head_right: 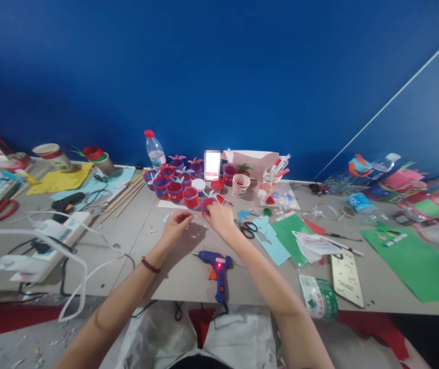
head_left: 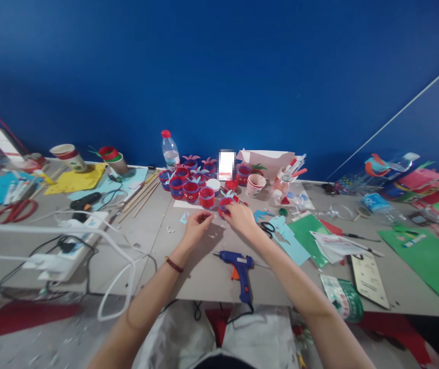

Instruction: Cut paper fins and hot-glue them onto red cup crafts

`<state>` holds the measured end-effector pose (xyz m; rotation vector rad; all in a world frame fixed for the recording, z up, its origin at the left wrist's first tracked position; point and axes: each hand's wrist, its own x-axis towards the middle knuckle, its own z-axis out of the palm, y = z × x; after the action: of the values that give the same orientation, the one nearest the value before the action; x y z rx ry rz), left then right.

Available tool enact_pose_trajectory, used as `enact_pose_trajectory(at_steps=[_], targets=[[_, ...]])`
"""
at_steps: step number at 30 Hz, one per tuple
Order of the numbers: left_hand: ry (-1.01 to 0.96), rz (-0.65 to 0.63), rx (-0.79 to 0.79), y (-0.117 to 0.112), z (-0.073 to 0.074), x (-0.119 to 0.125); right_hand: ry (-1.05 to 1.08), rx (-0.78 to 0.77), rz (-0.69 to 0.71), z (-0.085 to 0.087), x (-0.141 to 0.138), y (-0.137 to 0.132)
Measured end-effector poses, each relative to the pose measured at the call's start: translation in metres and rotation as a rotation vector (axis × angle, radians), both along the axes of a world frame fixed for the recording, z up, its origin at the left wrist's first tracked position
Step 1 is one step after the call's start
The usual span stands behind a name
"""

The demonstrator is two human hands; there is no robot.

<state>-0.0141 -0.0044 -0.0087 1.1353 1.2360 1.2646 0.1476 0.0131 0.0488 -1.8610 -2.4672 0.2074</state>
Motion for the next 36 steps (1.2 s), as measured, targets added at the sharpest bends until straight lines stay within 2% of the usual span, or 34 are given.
enact_pose_trajectory(at_steps=[6, 13, 15, 18, 21, 25, 28, 32, 36], targets=[[-0.007, 0.006, 0.005, 0.000, 0.001, 0.000, 0.152, 0.008, -0.072, 0.001, 0.008, -0.001], [-0.034, 0.019, 0.047, -0.005, 0.007, 0.003, 0.614, 0.040, -0.144, -0.006, 0.022, -0.007], [-0.024, 0.016, 0.058, -0.006, 0.008, 0.004, 0.815, -0.020, -0.180, -0.007, 0.025, -0.010], [-0.035, 0.020, 0.055, -0.007, 0.010, 0.003, 1.108, -0.223, -0.274, -0.007, 0.029, -0.016], [-0.101, 0.025, 0.047, -0.007, 0.012, 0.001, 1.302, -0.416, -0.316, -0.006, 0.032, -0.023], [-0.186, 0.021, 0.057, -0.004, 0.011, -0.003, 1.525, -0.574, -0.330, -0.007, 0.036, -0.031], [-0.215, 0.001, 0.061, -0.001, 0.006, -0.004, 1.638, -0.624, -0.348, -0.011, 0.038, -0.034], [-0.199, -0.018, 0.132, 0.000, 0.001, -0.005, 1.725, -0.607, -0.344, -0.019, 0.039, -0.035], [-0.177, -0.170, 0.236, -0.002, 0.000, -0.006, 1.767, -0.589, -0.357, -0.029, 0.036, -0.037]])
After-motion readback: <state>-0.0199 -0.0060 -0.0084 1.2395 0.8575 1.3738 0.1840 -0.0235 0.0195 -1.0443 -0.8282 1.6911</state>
